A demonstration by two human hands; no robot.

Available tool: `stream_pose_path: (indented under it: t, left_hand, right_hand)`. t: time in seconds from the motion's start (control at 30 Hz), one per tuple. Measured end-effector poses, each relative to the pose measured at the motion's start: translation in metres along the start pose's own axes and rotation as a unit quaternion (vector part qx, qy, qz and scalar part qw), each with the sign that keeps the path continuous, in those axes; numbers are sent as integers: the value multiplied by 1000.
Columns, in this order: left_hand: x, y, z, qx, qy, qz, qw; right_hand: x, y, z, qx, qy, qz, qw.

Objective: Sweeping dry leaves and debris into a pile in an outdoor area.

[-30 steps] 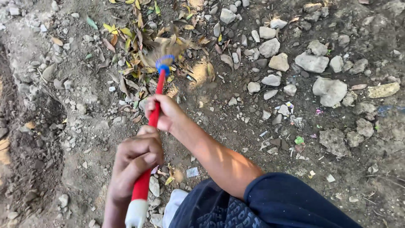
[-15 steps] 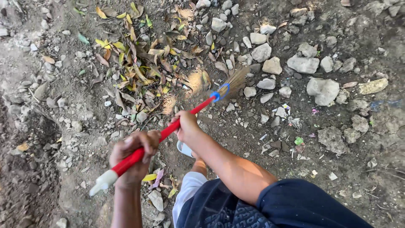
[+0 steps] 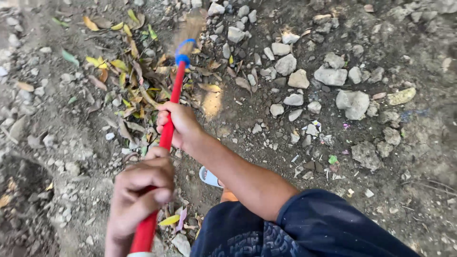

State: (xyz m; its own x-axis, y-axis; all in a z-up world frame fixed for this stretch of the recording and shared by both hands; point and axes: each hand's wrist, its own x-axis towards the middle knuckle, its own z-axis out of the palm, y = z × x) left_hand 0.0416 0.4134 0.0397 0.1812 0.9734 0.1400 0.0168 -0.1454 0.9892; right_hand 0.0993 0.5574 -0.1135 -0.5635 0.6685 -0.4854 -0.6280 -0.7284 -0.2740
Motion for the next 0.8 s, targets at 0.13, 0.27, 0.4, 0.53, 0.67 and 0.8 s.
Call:
stream_pose_path:
  t: [0.13, 0.27, 0.4, 0.53, 0.67, 0.8]
  left_hand:
    - [19, -52, -44, -82, -38, 28, 995]
    - [49, -120, -47, -267, -30, -22, 963]
    - [78, -141, -44, -141, -78, -40, 986]
    - [63, -116, -34, -87, -92, -79, 989]
    - [50, -78, -40, 17, -79, -20, 997]
    - [64, -37, -52, -13, -74, 22, 997]
  right_hand:
    - [0, -23, 1, -5, 116, -51, 992]
    - [37, -37, -69, -54, 277, -72, 957]
    - [74, -39, -126, 1, 274, -63, 960]
    - [75, -37, -80, -45, 219, -10, 975]
    - [60, -33, -18, -53, 99, -20, 994]
    - [60, -42, 10, -59, 63, -63, 994]
